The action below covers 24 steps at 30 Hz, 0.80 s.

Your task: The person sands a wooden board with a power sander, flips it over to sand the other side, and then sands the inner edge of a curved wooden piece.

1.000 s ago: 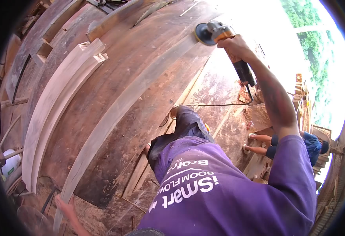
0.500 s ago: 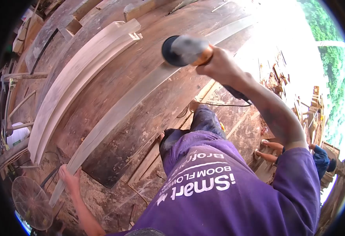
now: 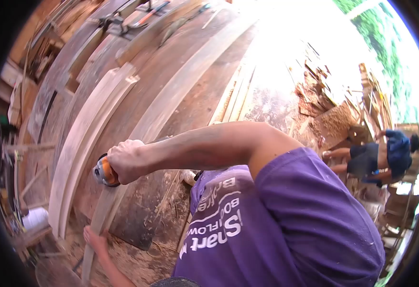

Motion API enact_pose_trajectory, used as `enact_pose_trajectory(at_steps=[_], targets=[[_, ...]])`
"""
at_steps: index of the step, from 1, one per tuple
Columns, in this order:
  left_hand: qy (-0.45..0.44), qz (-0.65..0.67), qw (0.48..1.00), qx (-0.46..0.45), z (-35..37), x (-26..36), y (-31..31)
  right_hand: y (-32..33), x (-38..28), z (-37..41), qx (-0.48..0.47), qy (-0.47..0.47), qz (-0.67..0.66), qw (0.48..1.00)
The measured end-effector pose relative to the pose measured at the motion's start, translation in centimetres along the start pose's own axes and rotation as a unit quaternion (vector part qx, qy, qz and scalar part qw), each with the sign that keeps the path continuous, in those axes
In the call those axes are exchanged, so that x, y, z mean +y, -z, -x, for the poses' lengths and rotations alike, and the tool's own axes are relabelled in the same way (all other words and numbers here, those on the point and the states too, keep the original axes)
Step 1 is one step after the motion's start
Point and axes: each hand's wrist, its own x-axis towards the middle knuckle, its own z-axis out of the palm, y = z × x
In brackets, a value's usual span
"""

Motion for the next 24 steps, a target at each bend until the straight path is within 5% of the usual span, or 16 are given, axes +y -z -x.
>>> enact_pose_trajectory(at_steps=[8, 11, 12, 16, 21, 24], targets=[[-0.009, 0.040, 0.999, -0.015, -2.4, 4.9, 1.8, 9.9, 13.3, 8.3, 0.088, -0.165, -0.039, 0.982], [-0.023, 0.078, 0.997, -0.015, -5.5, 15.4, 4.5, 14.4, 20.4, 10.9, 0.143, -0.284, -0.043, 0.947], [-0.061, 0.069, 0.995, -0.039, -7.2, 19.3, 5.3, 15.4, 23.9, 11.7, 0.200, -0.212, -0.046, 0.955], [-0.215, 0.095, 0.971, -0.032, -13.4, 31.4, 4.4, 22.3, 31.7, 13.9, 0.211, -0.301, -0.026, 0.930], [-0.290, 0.091, 0.951, -0.061, -19.7, 45.4, 4.5, 30.4, 40.7, 16.7, 0.217, -0.358, -0.067, 0.906], [-0.135, 0.110, 0.974, -0.142, -20.2, 49.0, 2.3, 34.2, 47.7, 18.0, 0.245, -0.354, -0.052, 0.901]])
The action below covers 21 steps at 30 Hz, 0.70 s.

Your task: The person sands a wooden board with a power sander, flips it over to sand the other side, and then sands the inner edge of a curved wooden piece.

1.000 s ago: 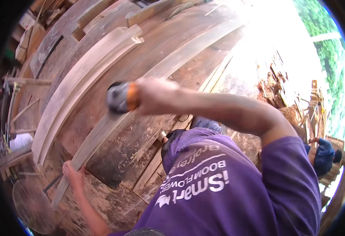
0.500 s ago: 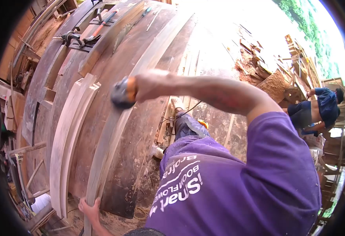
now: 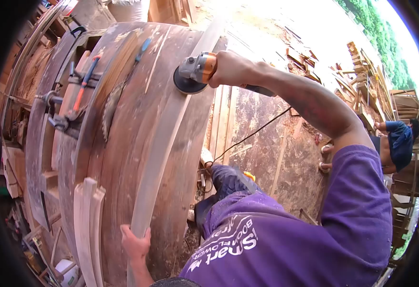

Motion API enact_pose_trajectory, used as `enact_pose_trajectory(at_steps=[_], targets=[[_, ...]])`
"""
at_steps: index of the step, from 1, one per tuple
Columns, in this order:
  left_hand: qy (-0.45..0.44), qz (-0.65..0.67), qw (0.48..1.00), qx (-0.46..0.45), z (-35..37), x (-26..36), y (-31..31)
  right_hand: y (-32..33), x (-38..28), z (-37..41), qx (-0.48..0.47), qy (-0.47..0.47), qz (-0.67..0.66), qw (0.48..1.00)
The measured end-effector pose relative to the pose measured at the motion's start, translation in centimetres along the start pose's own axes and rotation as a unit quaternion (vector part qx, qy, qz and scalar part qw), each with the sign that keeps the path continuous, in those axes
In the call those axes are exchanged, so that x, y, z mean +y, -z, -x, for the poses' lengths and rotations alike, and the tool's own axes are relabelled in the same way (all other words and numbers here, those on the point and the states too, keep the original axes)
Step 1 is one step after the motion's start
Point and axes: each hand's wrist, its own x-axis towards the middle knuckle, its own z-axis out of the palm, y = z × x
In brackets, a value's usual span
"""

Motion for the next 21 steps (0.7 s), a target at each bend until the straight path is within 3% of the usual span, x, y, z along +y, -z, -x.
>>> enact_pose_trajectory(at_steps=[1, 3, 7, 11, 14, 21], targets=[[0.000, -0.001, 1.000, -0.004, -0.1, 0.2, -0.1, 0.8, 1.9, -1.8, 0.030, 0.032, -0.010, 0.999], [-0.008, -0.006, 1.000, 0.005, 0.5, -0.1, -0.1, 3.3, 2.4, -3.6, 0.012, -0.069, 0.022, 0.997], [-0.036, -0.007, 0.999, 0.003, 0.7, -1.4, -0.5, 6.1, 9.5, -10.3, 0.033, -0.063, -0.041, 0.997], [-0.036, 0.015, 0.999, 0.010, 0.5, -0.6, 0.1, 9.7, 10.8, -12.6, 0.065, -0.092, -0.070, 0.991], [-0.025, 0.023, 0.999, 0.007, 0.5, -0.1, 0.4, 11.6, 16.1, -17.2, 0.110, -0.081, 0.007, 0.991], [-0.044, 0.032, 0.998, 0.006, 0.5, -1.0, 0.0, 14.6, 18.4, -21.0, 0.164, -0.078, -0.073, 0.981]])
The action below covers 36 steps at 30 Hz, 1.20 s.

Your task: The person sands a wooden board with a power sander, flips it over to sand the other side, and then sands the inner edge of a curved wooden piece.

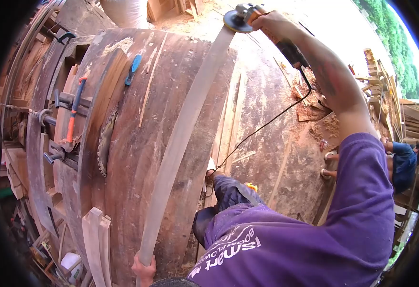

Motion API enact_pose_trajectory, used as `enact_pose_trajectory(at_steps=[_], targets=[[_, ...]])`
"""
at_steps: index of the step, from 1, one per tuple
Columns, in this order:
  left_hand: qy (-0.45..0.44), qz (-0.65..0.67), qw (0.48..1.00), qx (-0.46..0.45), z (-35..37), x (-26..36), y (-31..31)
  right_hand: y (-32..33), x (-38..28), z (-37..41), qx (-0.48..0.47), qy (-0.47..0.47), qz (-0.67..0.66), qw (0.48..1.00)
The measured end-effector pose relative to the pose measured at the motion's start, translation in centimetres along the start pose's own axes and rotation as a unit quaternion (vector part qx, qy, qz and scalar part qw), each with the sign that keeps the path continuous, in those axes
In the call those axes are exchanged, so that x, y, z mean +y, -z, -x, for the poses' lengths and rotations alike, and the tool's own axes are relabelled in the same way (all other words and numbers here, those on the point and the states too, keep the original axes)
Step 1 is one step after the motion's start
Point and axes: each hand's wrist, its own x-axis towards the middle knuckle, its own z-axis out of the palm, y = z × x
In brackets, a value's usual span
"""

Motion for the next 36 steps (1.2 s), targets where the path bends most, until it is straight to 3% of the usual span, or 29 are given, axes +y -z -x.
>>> enact_pose_trajectory(at_steps=[2, 5, 7, 11, 12, 19, 20, 22, 26, 28, 29, 30, 33, 34, 36], targets=[[-0.009, -0.010, 1.000, 0.005, 0.0, -0.1, -0.2, 0.4, -0.1, -0.2, -0.030, -0.065, -0.064, 0.995], [-0.028, -0.022, 0.999, 0.019, -0.3, -0.2, -0.2, -0.1, -0.7, 0.9, -0.037, 0.001, -0.041, 0.998], [-0.026, -0.024, 0.999, 0.023, -0.3, 0.1, -0.1, -1.1, -1.6, 3.4, -0.046, 0.098, 0.014, 0.994], [-0.030, -0.031, 0.999, 0.014, -0.2, 0.0, 0.0, -3.6, -1.3, 6.7, -0.080, 0.110, 0.053, 0.989], [-0.037, -0.028, 0.999, 0.018, -0.3, 0.0, -0.1, -4.2, -3.3, 9.1, -0.103, 0.057, 0.046, 0.992], [-0.017, -0.026, 0.999, 0.022, -0.4, 0.6, -0.1, -10.2, -10.9, 22.1, -0.152, 0.136, -0.044, 0.978], [-0.018, -0.026, 0.999, 0.027, -0.5, 0.7, -0.1, -11.4, -11.1, 23.0, -0.196, 0.125, -0.057, 0.971], [0.005, -0.025, 1.000, 0.011, -0.5, 0.9, -0.1, -13.8, -12.0, 25.6, -0.192, 0.128, -0.008, 0.973], [0.013, -0.013, 0.999, 0.039, -0.3, 0.8, -0.1, -16.4, -17.0, 34.1, -0.212, 0.150, -0.030, 0.965], [0.021, 0.018, 0.999, 0.021, 0.2, 1.4, 1.0, -18.2, -19.3, 37.5, -0.228, 0.103, 0.037, 0.967], [0.020, 0.061, 0.998, 0.009, 0.8, 0.7, 1.7, -18.5, -20.7, 39.6, -0.233, 0.134, 0.033, 0.963], [0.012, 0.069, 0.997, 0.020, 1.6, -0.7, 1.9, -18.9, -21.8, 42.0, -0.239, 0.165, 0.029, 0.957], [-0.119, -0.123, 0.971, 0.170, 5.1, -6.3, 2.1, -21.2, -23.3, 46.6, -0.245, 0.226, 0.024, 0.942], [-0.130, -0.128, 0.966, 0.181, 5.9, -6.7, 2.1, -22.4, -22.8, 47.6, -0.237, 0.242, -0.001, 0.941], [0.066, 0.007, 0.998, 0.000, 6.7, -6.8, 2.4, -22.7, -21.7, 50.8, -0.222, 0.260, -0.067, 0.937]])
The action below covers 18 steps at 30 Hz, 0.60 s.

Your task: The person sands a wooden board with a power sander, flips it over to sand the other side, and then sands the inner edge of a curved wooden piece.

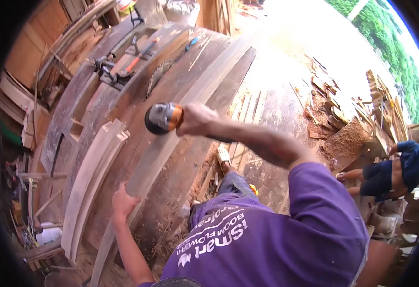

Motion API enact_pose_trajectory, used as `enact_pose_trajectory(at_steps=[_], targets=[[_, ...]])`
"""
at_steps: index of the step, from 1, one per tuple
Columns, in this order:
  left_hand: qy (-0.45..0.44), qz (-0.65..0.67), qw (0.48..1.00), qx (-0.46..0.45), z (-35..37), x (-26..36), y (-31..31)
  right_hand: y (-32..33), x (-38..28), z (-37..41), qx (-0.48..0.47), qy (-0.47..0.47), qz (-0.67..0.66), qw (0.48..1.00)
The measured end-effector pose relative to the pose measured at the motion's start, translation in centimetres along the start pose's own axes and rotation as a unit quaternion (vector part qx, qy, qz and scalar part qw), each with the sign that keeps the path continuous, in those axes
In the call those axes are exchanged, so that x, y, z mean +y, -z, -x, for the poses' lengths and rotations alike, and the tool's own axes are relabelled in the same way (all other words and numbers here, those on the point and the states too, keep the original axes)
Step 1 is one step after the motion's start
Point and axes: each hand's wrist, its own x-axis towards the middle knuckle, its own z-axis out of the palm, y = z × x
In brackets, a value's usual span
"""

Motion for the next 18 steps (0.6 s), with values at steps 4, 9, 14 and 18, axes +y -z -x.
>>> enact_pose_trajectory(at_steps=[4, 9, 14, 18], targets=[[-0.007, -0.024, 0.999, 0.022, 0.7, 1.2, -0.1, -1.6, 0.7, 7.2, 0.086, 0.012, -0.203, 0.975], [-0.033, -0.017, 0.997, 0.073, 2.6, 1.6, -2.3, 0.7, 3.8, 14.9, 0.194, -0.084, -0.289, 0.934], [-0.068, -0.060, 0.995, 0.040, 4.3, 1.6, -4.7, 3.5, 7.2, 20.6, 0.322, -0.097, -0.287, 0.897], [-0.089, -0.074, 0.992, 0.055, 5.2, 0.8, -7.6, 5.0, 8.9, 22.8, 0.384, -0.127, -0.308, 0.861]])
